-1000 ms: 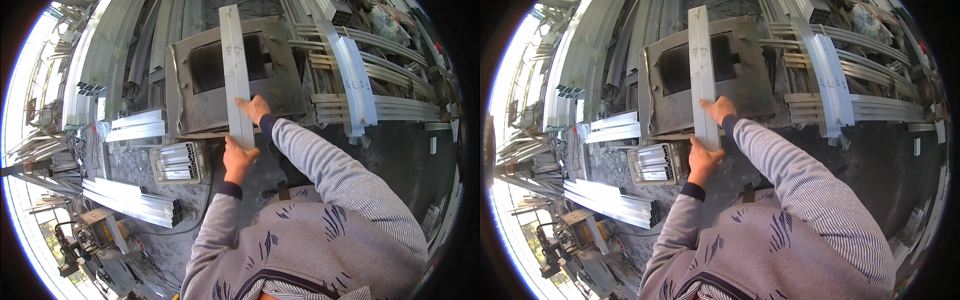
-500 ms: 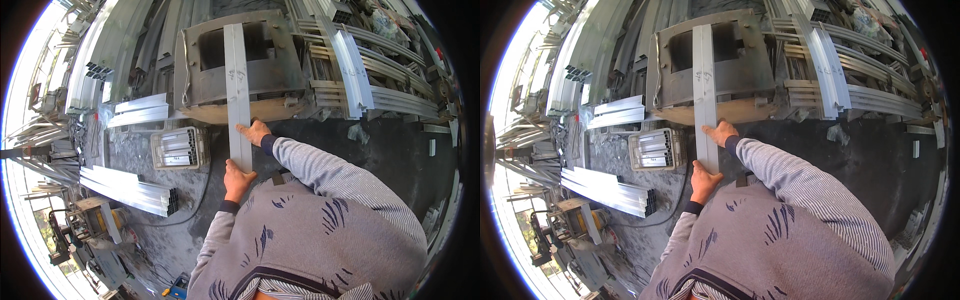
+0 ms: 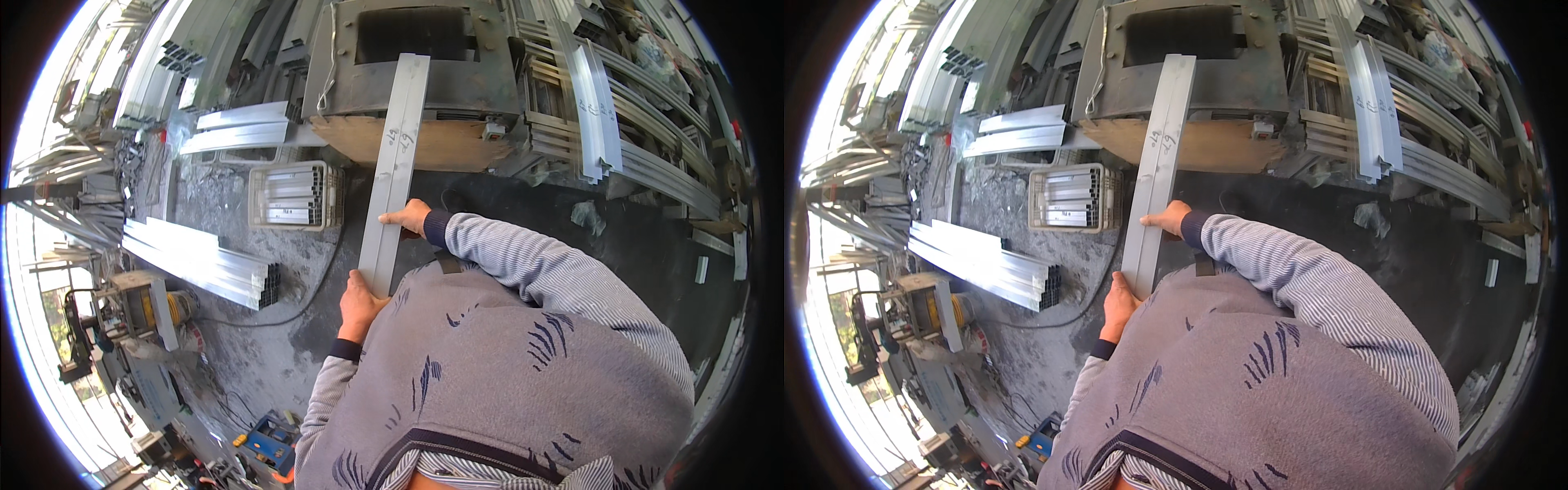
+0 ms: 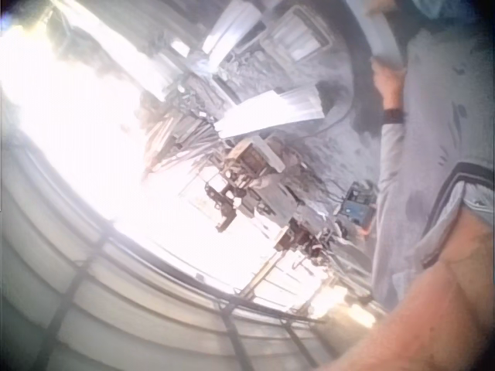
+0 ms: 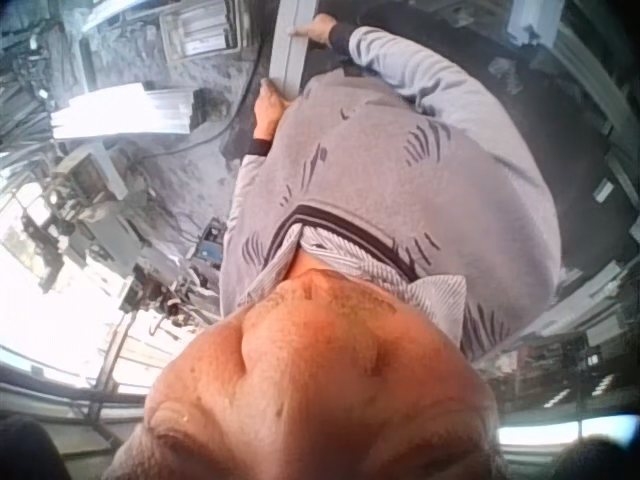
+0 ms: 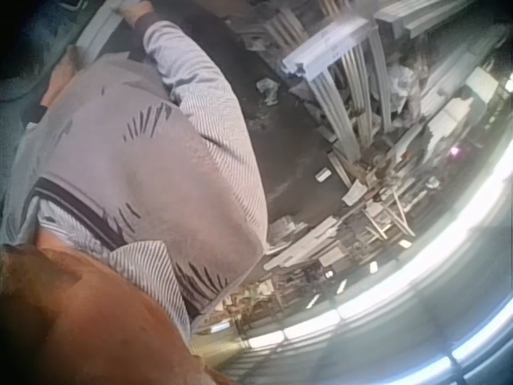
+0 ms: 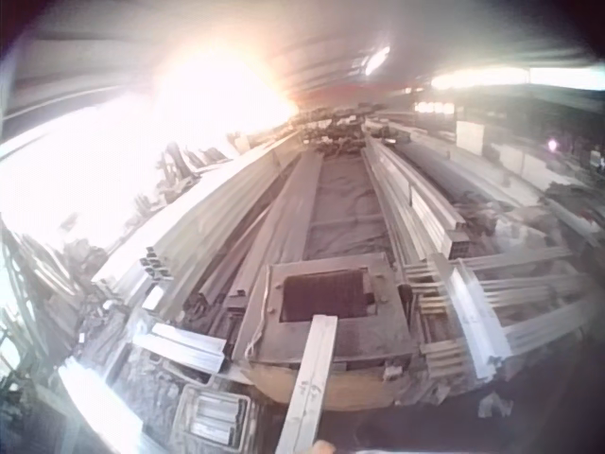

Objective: The person repeatedly picks up long metal profiles, places them on a machine table, and moves them to a nearby crate. The person handles the profiles one at a time, inspecting them briefly before stacking them in the crate.

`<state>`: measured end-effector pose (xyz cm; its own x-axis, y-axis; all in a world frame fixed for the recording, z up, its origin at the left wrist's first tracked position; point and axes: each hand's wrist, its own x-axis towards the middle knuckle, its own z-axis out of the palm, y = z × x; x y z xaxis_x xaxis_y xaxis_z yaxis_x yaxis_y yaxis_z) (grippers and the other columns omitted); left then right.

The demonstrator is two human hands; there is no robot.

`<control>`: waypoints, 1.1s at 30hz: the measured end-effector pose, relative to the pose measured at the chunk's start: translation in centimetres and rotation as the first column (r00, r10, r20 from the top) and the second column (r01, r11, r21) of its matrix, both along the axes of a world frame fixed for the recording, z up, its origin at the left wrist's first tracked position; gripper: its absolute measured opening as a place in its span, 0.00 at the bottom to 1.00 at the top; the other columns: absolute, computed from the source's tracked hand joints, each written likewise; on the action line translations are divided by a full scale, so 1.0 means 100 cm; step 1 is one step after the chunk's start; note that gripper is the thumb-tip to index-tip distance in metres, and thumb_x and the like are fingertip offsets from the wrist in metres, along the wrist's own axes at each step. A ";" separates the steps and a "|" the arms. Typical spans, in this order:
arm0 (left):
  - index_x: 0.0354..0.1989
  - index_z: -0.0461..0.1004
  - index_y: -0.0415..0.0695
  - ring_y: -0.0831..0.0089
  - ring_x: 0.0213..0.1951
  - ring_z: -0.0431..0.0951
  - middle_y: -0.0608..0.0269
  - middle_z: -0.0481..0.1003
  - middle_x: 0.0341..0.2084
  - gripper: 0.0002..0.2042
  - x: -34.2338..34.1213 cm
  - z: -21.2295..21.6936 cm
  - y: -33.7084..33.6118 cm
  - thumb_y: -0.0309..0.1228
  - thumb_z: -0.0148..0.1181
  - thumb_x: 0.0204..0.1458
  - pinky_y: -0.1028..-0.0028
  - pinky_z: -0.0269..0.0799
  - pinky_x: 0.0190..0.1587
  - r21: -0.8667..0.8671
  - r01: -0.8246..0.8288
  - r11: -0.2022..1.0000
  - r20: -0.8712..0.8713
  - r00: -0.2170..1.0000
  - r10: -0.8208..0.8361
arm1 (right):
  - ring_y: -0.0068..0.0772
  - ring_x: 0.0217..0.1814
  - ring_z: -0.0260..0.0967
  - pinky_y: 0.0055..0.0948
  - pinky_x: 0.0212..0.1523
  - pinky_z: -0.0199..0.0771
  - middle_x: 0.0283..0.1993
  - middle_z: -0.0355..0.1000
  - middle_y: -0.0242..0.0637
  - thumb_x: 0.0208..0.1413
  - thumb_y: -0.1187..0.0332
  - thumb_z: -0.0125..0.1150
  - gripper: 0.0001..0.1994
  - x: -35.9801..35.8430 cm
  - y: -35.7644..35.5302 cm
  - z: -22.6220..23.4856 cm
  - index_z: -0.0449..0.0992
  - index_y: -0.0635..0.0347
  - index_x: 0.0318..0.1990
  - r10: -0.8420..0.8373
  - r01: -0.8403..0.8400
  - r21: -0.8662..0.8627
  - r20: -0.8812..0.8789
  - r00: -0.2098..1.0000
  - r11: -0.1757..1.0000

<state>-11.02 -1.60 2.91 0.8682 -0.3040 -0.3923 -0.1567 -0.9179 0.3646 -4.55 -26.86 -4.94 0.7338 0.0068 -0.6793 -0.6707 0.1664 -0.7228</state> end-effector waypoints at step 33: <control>0.74 0.65 0.38 0.68 0.56 0.77 0.58 0.77 0.58 0.43 -0.055 0.011 0.098 0.42 0.73 0.49 0.72 0.69 0.61 -0.472 -0.734 0.489 -0.853 0.521 -0.041 | 0.43 0.60 0.72 0.39 0.65 0.76 0.60 0.66 0.48 0.46 0.69 0.83 0.46 -0.044 0.047 0.126 0.55 0.68 0.66 -0.265 0.227 0.164 0.276 0.924 0.960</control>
